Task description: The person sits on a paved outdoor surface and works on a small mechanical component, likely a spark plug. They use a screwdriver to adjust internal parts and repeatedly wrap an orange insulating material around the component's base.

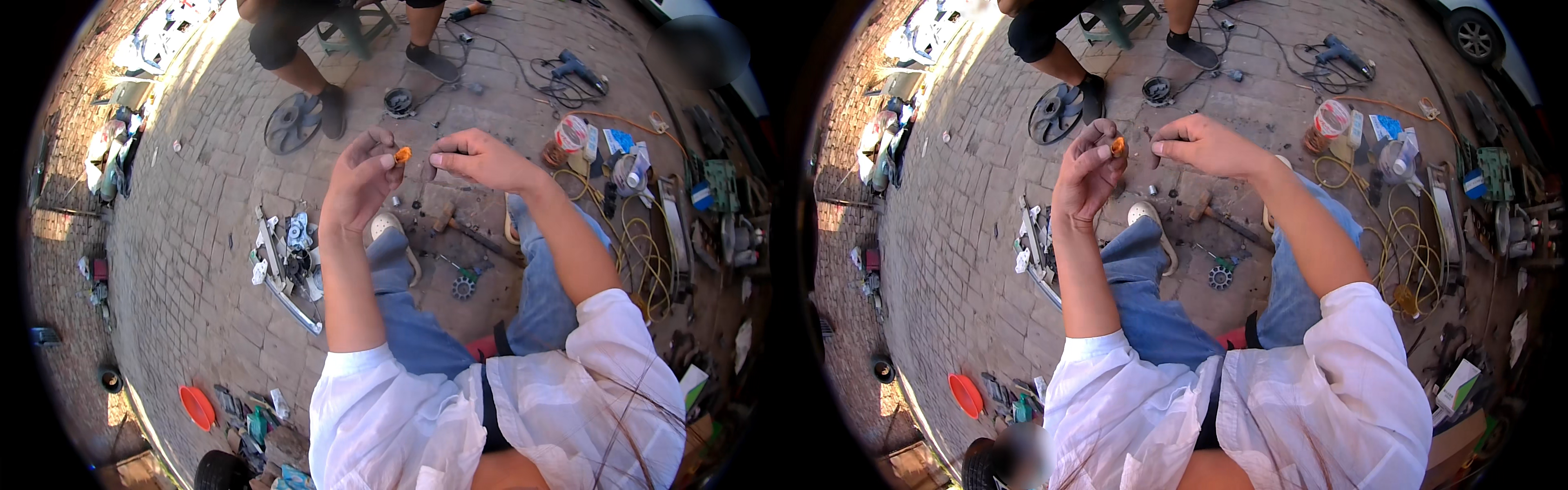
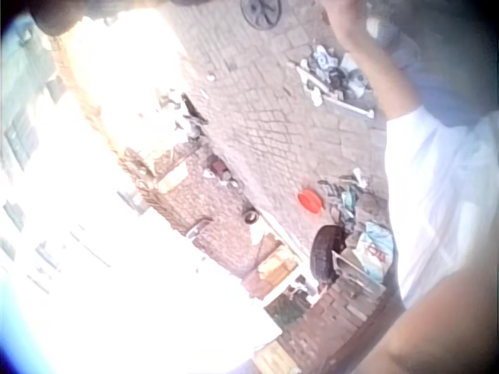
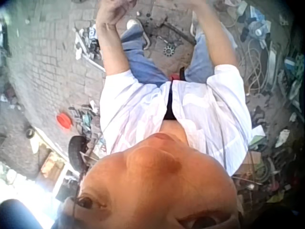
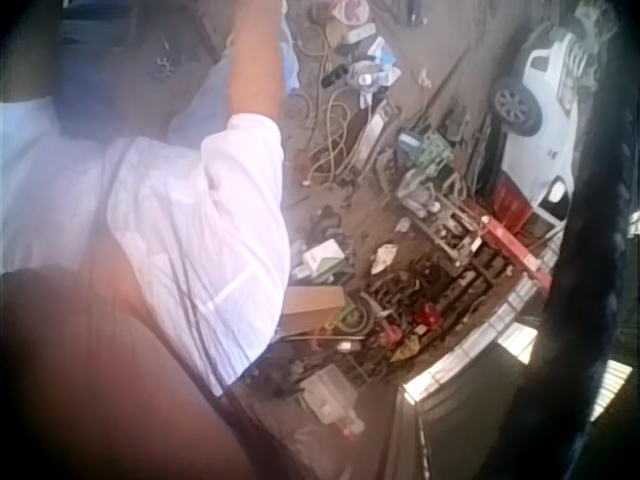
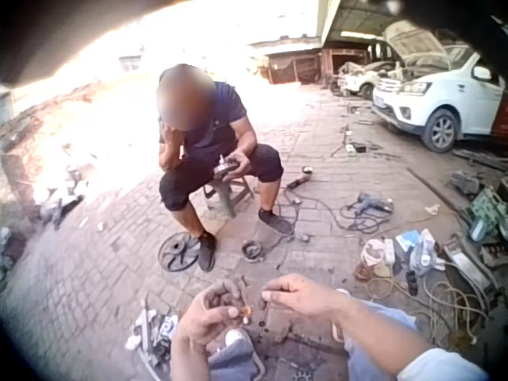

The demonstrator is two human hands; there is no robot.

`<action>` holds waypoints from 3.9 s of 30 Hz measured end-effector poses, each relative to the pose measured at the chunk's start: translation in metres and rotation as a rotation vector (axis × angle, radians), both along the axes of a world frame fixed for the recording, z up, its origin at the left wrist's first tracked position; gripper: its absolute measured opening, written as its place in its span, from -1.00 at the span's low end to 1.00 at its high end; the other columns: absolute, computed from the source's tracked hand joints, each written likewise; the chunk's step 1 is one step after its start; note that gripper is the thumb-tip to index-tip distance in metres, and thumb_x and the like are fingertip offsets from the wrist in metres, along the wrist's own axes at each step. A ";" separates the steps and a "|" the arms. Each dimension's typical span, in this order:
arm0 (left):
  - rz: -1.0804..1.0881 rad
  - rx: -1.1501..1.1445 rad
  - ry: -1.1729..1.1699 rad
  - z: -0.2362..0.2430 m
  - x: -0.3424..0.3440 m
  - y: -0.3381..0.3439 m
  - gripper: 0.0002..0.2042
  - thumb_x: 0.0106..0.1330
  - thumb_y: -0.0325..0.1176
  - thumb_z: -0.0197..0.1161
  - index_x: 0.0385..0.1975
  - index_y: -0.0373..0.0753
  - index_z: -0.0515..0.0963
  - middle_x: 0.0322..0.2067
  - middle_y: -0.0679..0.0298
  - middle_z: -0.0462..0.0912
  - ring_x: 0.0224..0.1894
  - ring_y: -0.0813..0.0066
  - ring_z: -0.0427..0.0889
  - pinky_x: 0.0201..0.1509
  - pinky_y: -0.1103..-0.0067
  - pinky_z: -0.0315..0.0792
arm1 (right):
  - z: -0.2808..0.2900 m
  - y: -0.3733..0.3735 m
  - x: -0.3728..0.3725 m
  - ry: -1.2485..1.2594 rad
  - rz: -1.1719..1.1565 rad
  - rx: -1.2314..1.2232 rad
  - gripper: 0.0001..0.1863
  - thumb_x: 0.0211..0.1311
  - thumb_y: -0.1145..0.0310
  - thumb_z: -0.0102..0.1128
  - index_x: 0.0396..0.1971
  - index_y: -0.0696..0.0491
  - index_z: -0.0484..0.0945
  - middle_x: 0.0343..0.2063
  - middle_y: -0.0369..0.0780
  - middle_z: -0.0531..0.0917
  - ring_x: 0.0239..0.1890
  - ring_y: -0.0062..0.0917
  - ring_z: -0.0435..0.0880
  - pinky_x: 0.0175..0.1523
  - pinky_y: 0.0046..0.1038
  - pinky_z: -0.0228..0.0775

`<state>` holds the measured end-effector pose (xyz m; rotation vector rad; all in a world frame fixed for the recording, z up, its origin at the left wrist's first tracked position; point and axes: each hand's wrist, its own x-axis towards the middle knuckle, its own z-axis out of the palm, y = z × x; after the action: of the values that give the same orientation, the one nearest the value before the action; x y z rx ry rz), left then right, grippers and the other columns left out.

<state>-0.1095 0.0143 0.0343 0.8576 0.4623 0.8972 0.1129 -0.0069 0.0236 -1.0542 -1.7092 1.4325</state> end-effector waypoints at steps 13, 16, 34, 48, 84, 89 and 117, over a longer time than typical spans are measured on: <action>0.016 -0.006 0.083 -0.002 0.003 -0.004 -0.72 0.08 -0.51 0.32 -0.24 -0.34 0.41 -0.46 0.32 0.50 -0.44 0.57 0.51 -0.39 0.68 0.38 | -0.006 -0.001 -0.009 0.060 -0.004 -0.144 -0.80 0.32 0.31 0.03 -0.27 0.11 0.57 -0.62 -0.44 0.43 -0.61 -0.79 0.30 -0.51 -0.66 0.12; -0.077 0.197 0.530 -0.007 0.001 -0.009 -0.70 0.09 -0.54 0.31 -0.20 -0.36 0.41 -0.43 0.30 0.50 -0.40 0.59 0.51 -0.36 0.68 0.39 | -0.006 0.007 0.002 0.289 0.017 -0.305 -0.79 0.32 0.33 -0.03 -0.29 0.10 0.58 -0.61 -0.44 0.46 -0.60 -0.79 0.30 -0.50 -0.67 0.12; 0.185 0.294 0.716 -0.012 0.010 -0.008 -0.80 0.15 -0.56 0.29 -0.26 -0.34 0.45 -0.40 0.30 0.59 -0.37 0.62 0.54 -0.29 0.67 0.44 | 0.002 -0.009 -0.017 -0.179 0.007 0.272 -0.72 0.34 0.27 0.06 -0.30 0.21 0.56 -0.48 -0.25 0.61 -0.35 -0.58 0.52 -0.17 -0.48 0.37; 0.156 0.362 0.828 -0.016 0.013 -0.008 -0.77 0.12 -0.49 0.37 -0.28 -0.32 0.47 -0.48 0.33 0.58 -0.45 0.62 0.53 -0.35 0.70 0.39 | -0.018 -0.001 -0.017 -0.117 -0.154 0.144 -0.78 0.34 0.29 0.07 -0.34 0.16 0.51 -0.57 -0.36 0.51 -0.47 -0.75 0.43 -0.35 -0.60 0.30; 0.201 0.019 0.266 -0.007 0.008 -0.009 -0.78 0.14 -0.55 0.32 -0.24 -0.35 0.46 -0.41 0.29 0.57 -0.42 0.59 0.54 -0.32 0.65 0.42 | -0.004 -0.001 -0.016 0.005 -0.206 0.001 -0.81 0.27 0.34 0.14 -0.32 0.18 0.56 -0.50 -0.29 0.62 -0.39 -0.64 0.55 -0.23 -0.52 0.37; 0.205 0.352 0.911 -0.015 0.013 -0.012 -0.79 0.12 -0.56 0.31 -0.27 -0.34 0.45 -0.46 0.33 0.57 -0.43 0.64 0.51 -0.35 0.68 0.40 | -0.019 0.000 -0.016 -0.138 -0.138 0.170 -0.78 0.28 0.31 0.12 -0.30 0.19 0.52 -0.48 -0.29 0.63 -0.41 -0.64 0.55 -0.31 -0.51 0.38; -0.118 0.165 0.172 -0.001 -0.008 -0.012 -0.76 0.18 -0.50 0.30 -0.22 -0.36 0.39 -0.42 0.30 0.51 -0.48 0.59 0.44 -0.30 0.69 0.34 | -0.006 0.005 -0.006 0.457 0.145 -0.357 -0.78 0.35 0.30 0.09 -0.27 0.13 0.63 -0.54 -0.40 0.58 -0.50 -0.80 0.45 -0.39 -0.69 0.27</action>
<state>-0.1175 0.0020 0.0337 1.1077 0.4859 0.7635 0.1068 -0.0015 0.0178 -0.7075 -1.2483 1.9469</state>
